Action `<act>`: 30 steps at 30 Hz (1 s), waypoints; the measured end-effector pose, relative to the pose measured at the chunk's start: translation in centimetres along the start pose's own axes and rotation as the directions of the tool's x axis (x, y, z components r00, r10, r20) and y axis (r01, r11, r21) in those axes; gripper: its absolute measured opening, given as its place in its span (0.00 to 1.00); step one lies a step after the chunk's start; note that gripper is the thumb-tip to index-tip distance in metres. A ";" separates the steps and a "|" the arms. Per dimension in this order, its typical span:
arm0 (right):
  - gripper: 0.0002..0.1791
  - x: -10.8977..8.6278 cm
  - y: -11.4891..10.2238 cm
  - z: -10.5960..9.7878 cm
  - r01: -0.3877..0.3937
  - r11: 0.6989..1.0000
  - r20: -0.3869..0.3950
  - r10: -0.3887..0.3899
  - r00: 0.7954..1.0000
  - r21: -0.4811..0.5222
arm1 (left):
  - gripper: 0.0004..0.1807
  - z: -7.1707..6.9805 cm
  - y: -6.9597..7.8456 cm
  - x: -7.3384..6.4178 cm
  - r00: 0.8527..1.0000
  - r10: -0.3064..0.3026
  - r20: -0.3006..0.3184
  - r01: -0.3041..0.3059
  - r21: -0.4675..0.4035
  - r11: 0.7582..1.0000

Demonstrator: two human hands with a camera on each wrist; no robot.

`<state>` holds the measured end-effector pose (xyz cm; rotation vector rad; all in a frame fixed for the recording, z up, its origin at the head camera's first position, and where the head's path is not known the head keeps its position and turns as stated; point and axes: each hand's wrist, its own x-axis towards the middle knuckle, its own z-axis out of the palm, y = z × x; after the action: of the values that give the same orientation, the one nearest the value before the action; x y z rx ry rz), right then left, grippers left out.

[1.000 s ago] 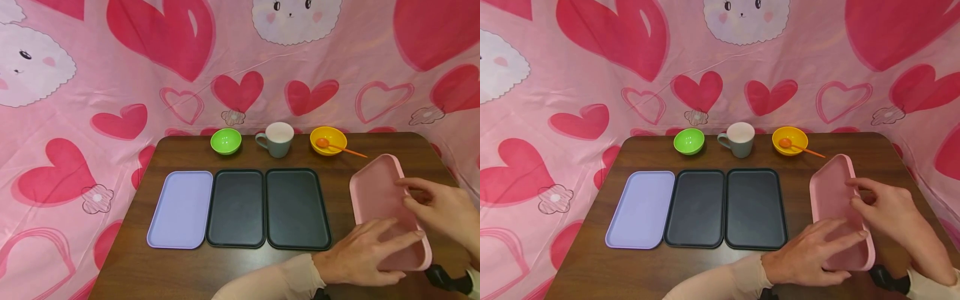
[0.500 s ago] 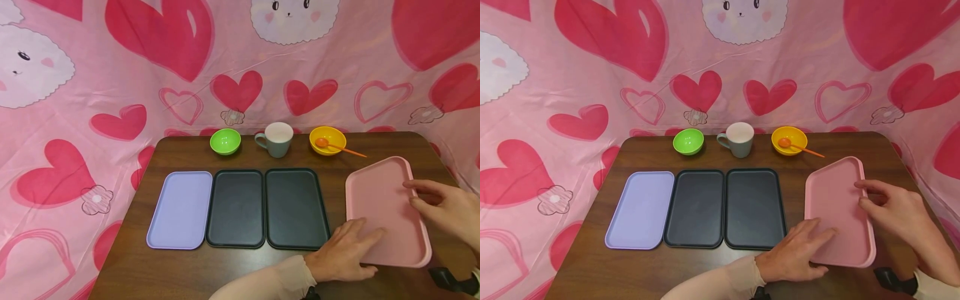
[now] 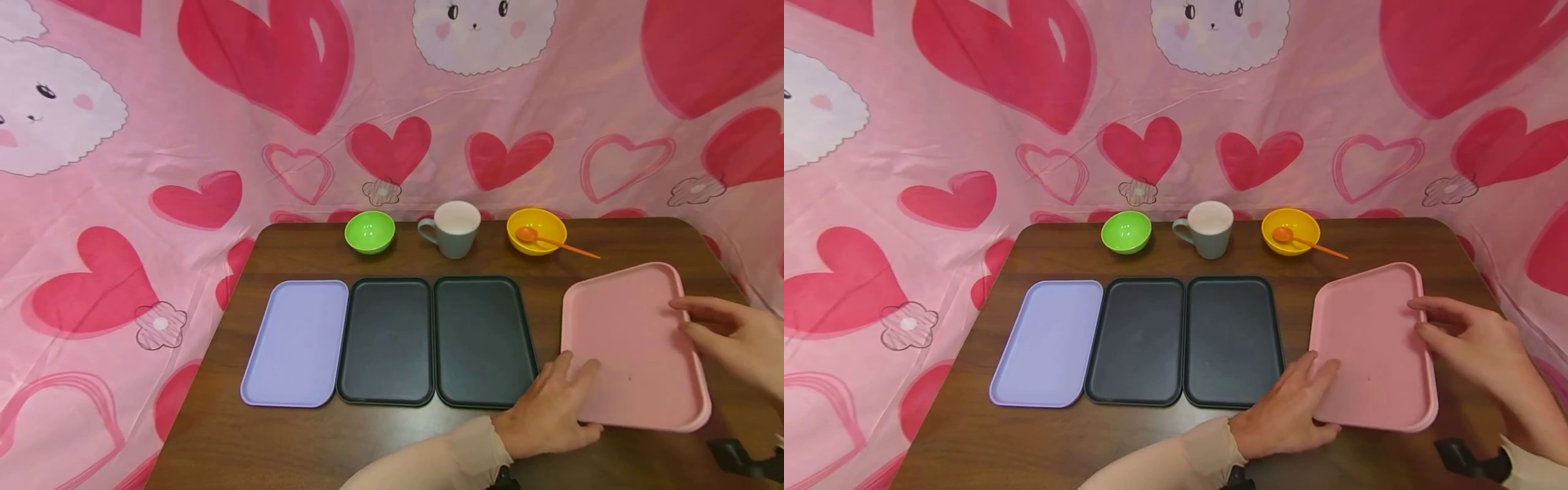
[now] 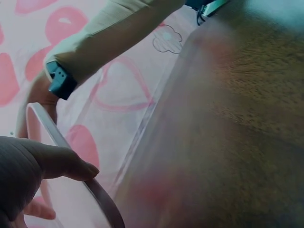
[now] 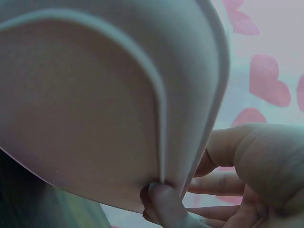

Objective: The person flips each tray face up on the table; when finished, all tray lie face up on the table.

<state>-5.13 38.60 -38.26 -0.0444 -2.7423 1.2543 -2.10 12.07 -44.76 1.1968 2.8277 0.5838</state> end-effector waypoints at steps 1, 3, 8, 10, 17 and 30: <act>0.35 0.0 0.3 0.0 0.003 1.000 0.006 -0.003 1.000 0.031 | 0.44 0.0 -0.1 0.0 1.000 -0.016 0.001 0.017 -0.019 1.000; 0.35 0.0 1.0 -0.2 0.005 0.994 0.018 -0.007 1.000 0.106 | 0.43 -0.1 -0.1 0.0 0.999 -0.048 -0.002 0.048 -0.047 0.998; 0.35 -0.1 2.2 -0.4 0.001 0.942 0.065 -0.024 0.998 0.337 | 0.39 -0.5 -0.2 0.0 0.993 -0.119 0.018 0.120 -0.092 0.988; 0.34 -0.1 2.6 -0.4 -0.004 0.908 0.082 -0.033 0.996 0.418 | 0.37 -0.7 -0.2 0.0 0.988 -0.148 0.033 0.151 -0.108 0.983; 0.32 0.2 4.3 -0.4 -0.042 0.688 0.133 -0.079 0.988 0.724 | 0.33 -1.2 -0.1 0.2 0.958 -0.271 0.096 0.284 -0.167 0.944; 0.30 0.9 6.9 -0.4 -0.168 0.616 0.303 -0.120 0.946 0.770 | 0.23 -1.5 -0.8 0.0 0.973 -0.182 0.142 0.203 -0.155 0.967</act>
<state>-6.13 43.49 -43.06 0.2356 -2.1066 2.5653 -2.85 11.03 -43.62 0.8846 2.6835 0.6924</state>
